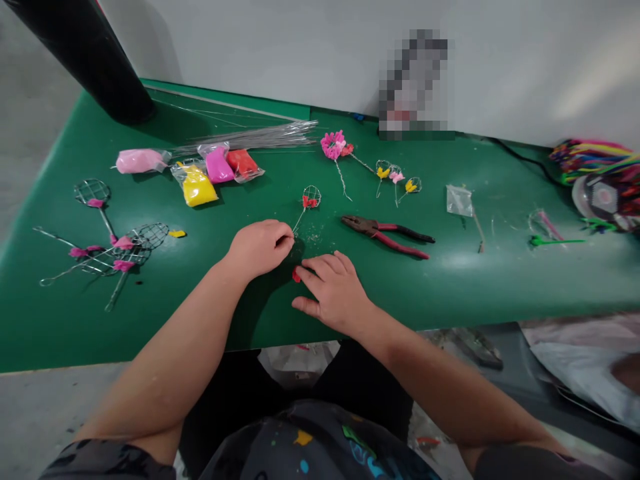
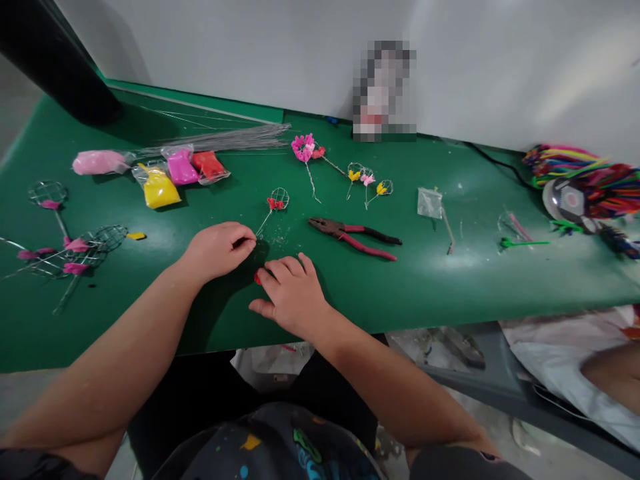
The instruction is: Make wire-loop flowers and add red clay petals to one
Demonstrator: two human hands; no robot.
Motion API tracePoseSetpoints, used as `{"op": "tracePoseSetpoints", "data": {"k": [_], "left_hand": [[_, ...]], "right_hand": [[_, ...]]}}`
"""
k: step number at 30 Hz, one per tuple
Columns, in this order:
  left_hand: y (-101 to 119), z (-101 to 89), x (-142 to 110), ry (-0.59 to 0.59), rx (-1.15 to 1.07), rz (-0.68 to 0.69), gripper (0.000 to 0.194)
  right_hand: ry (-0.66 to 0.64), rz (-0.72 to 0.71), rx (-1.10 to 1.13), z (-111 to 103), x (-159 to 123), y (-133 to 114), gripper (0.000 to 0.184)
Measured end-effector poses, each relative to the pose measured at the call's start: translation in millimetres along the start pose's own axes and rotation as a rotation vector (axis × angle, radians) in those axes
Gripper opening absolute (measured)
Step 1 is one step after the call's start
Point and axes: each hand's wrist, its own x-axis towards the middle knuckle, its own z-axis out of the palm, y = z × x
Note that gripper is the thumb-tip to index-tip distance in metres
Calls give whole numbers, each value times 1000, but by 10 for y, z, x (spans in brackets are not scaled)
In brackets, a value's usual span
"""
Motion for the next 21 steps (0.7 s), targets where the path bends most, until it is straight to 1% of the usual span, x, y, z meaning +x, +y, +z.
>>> {"op": "tracePoseSetpoints", "data": {"k": [2, 4, 7, 9, 11, 15, 19, 21], "left_hand": [[-1, 3, 0, 0, 4, 4, 24], [0, 1, -1, 0, 8, 2, 24], [3, -5, -2, 1, 2, 1, 23], [1, -4, -3, 1, -1, 3, 23], [-4, 0, -4, 0, -1, 4, 23], [-9, 3, -7, 3, -1, 9, 23], [2, -11, -7, -5, -7, 10, 23], [6, -16, -7, -6, -14, 6, 23]], "right_hand": [[-10, -5, -3, 12, -8, 9, 54], [-14, 2, 61, 20, -8, 43, 53], [18, 34, 152, 46, -15, 87, 54], [36, 36, 128, 73, -29, 72, 55], [39, 26, 55, 98, -44, 22, 53], [15, 24, -50, 99, -65, -61, 50], [-44, 4, 4, 62, -90, -11, 53], [-40, 10, 40, 62, -104, 18, 54]]}}
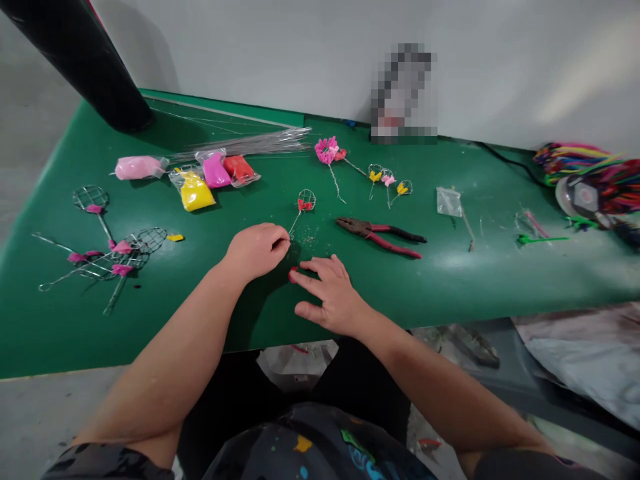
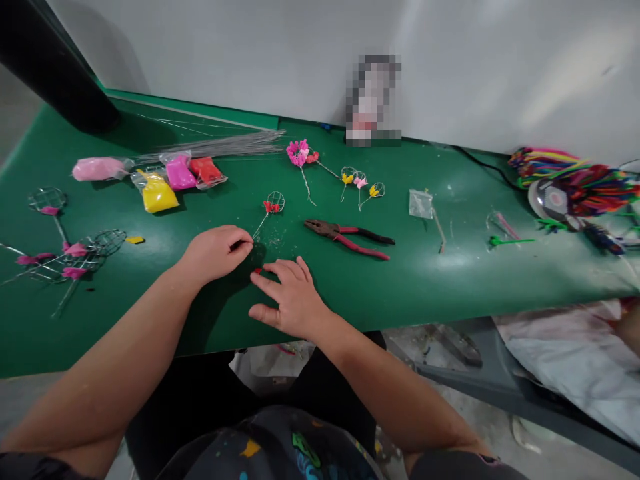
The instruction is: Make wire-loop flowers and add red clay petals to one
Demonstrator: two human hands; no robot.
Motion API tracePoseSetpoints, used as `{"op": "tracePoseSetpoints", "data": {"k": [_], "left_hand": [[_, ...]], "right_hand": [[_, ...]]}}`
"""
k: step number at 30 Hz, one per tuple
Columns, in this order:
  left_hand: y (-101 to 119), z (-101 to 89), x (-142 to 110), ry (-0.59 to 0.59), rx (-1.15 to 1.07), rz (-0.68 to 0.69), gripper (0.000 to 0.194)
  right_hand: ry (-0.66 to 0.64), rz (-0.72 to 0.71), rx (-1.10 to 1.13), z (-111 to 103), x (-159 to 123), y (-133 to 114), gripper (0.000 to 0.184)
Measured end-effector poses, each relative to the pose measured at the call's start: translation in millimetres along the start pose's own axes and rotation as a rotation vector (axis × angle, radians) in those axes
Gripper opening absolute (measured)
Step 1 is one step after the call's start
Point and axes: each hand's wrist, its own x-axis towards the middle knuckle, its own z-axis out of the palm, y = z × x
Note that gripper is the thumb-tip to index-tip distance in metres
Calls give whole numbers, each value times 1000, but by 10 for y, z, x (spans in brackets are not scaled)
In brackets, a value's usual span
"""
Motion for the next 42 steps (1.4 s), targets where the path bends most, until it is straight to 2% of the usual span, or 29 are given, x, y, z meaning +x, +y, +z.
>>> {"op": "tracePoseSetpoints", "data": {"k": [4, 7, 12, 16, 21, 24, 29, 34, 42], "left_hand": [[-8, 6, -4, 5, -12, -1, 23], [-17, 11, -6, 3, -17, 0, 23], [-8, -1, -2, 2, -7, -11, 24], [0, -6, 2, 3, -3, -10, 24], [2, -7, 5, -6, -4, -2, 23], [8, -14, 4, -3, 2, 0, 23], [12, -19, 0, -9, 7, -7, 23], [7, -11, 0, -4, 1, -12, 23], [-17, 20, -8, 2, 3, 23, 24]], "right_hand": [[60, 13, -65, 41, -34, -32, 50], [57, -8, -120, 44, -61, -78, 49], [19, 33, -11, -31, -46, -59, 55], [85, 104, 27, -33, -7, -58, 58], [110, 27, -81, 41, -14, -115, 49], [98, 42, -108, 69, -9, -138, 49], [113, 109, -23, 46, 33, -134, 42], [190, 169, 104, 12, 69, -104, 32], [117, 100, -129, 58, 66, -208, 39]]}}
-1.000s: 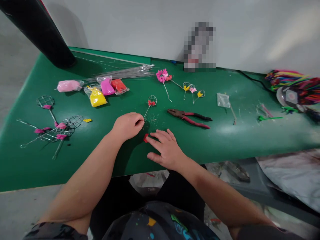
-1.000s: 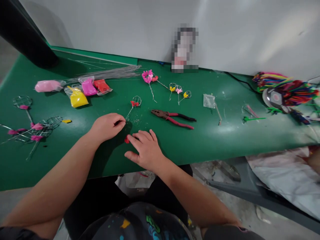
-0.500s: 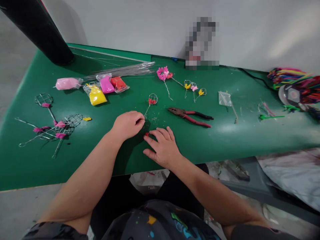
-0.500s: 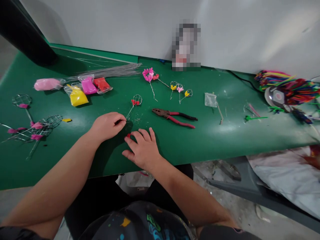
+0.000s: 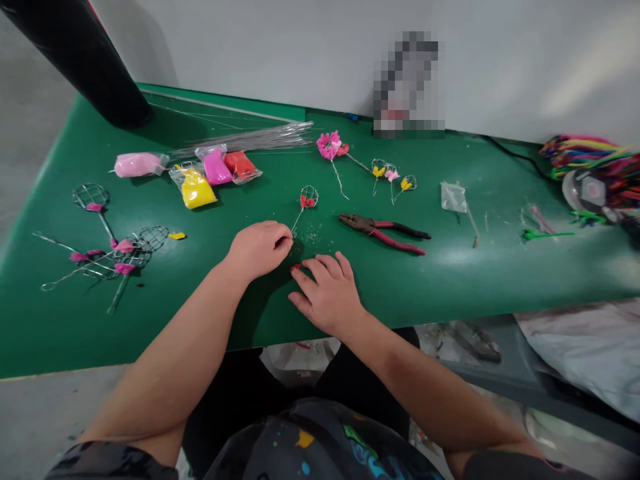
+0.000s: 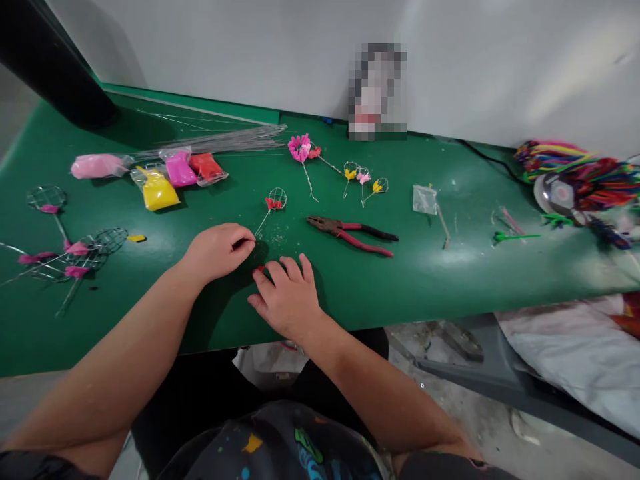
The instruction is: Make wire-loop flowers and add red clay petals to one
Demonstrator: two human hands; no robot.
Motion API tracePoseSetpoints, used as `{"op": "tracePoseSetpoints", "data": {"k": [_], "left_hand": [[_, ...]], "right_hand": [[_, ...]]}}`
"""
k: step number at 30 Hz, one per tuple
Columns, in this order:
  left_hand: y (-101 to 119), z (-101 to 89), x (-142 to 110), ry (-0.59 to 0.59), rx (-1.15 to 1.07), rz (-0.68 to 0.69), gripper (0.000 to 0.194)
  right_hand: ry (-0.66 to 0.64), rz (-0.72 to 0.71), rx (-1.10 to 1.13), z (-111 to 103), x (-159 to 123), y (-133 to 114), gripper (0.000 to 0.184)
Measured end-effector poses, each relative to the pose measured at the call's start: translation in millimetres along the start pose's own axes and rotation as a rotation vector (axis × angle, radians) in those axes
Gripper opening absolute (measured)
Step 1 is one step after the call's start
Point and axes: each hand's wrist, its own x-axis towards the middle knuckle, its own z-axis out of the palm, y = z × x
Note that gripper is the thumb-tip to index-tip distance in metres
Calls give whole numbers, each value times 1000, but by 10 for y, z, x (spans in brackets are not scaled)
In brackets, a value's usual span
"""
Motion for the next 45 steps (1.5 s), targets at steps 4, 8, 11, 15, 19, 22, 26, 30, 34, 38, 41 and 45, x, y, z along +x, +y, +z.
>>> {"op": "tracePoseSetpoints", "data": {"k": [4, 8, 11, 15, 19, 22, 26, 30, 34, 38, 41, 45], "left_hand": [[1, -5, -5, -5, 7, -3, 24], [12, -15, 1, -9, 14, -7, 24], [13, -13, 6, -5, 16, -11, 24], [10, -13, 9, -10, 3, -7, 23], [10, -16, 8, -11, 1, -6, 23], [12, -14, 7, -8, -2, -8, 22], [17, -13, 9, -16, 1, -9, 23], [26, -21, 12, -16, 16, -18, 24], [22, -17, 12, -19, 15, -9, 24], [9, -1, 11, -2, 7, -4, 23], [4, 5, 11, -2, 6, -3, 22], [4, 3, 11, 7, 10, 4, 22]], "right_hand": [[-25, -20, 54, -43, 38, 68, 35], [31, 30, 251, -65, 75, 165, 31], [70, 106, 236, -34, 90, 153, 36], [23, 111, 142, 4, 97, 80, 38], [8, 97, 102, 3, 84, 56, 37], [-1, 97, 94, -5, 72, 56, 37], [-10, 92, 70, -8, 63, 40, 38], [-8, 79, 32, -13, 50, 21, 40], [2, 75, 30, -5, 39, 16, 42], [13, 88, 30, 21, 43, 8, 47], [15, 75, 27, 27, 38, 9, 48], [29, 43, 24, 17, 8, 27, 47]]}}
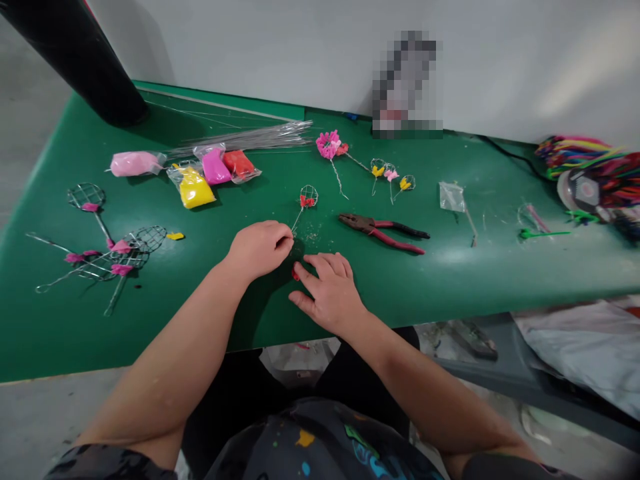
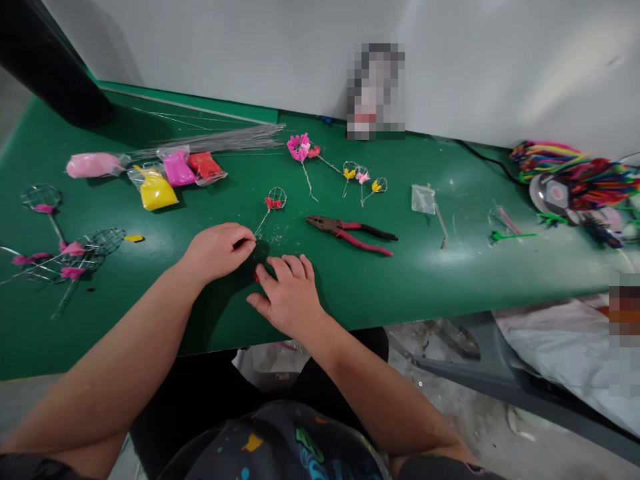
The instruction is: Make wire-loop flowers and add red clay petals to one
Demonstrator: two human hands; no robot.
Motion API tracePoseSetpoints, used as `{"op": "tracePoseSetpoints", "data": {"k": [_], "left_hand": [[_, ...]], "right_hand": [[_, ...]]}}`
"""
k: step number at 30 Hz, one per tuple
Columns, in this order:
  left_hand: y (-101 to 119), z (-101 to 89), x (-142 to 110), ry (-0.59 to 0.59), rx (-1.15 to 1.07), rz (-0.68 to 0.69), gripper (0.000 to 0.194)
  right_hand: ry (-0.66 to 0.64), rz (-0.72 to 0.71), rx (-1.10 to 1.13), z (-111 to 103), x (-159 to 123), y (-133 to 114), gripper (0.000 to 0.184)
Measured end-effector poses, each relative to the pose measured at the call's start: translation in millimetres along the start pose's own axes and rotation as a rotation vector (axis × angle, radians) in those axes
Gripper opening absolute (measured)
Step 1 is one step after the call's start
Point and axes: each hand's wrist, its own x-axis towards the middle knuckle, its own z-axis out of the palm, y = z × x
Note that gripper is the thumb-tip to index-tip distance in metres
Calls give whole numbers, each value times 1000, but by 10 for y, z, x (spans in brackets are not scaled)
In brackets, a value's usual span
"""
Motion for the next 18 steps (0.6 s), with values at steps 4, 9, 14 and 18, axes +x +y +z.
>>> {"op": "tracePoseSetpoints", "data": {"k": [4, 9, 14, 18], "left_hand": [[0, 3, -3, 6, -2, -1, 22], [-4, 10, -2, 5, -4, 1, 22], [-9, 12, -4, 1, -3, 0, 23], [-10, 16, -6, 3, -5, 2, 23]], "right_hand": [[22, -13, 13, 11, -12, 16, 49], [24, -2, -10, 36, -1, 16, 57], [20, -34, -40, 23, -26, 19, 52], [34, -62, -31, 19, -38, 27, 52]]}}
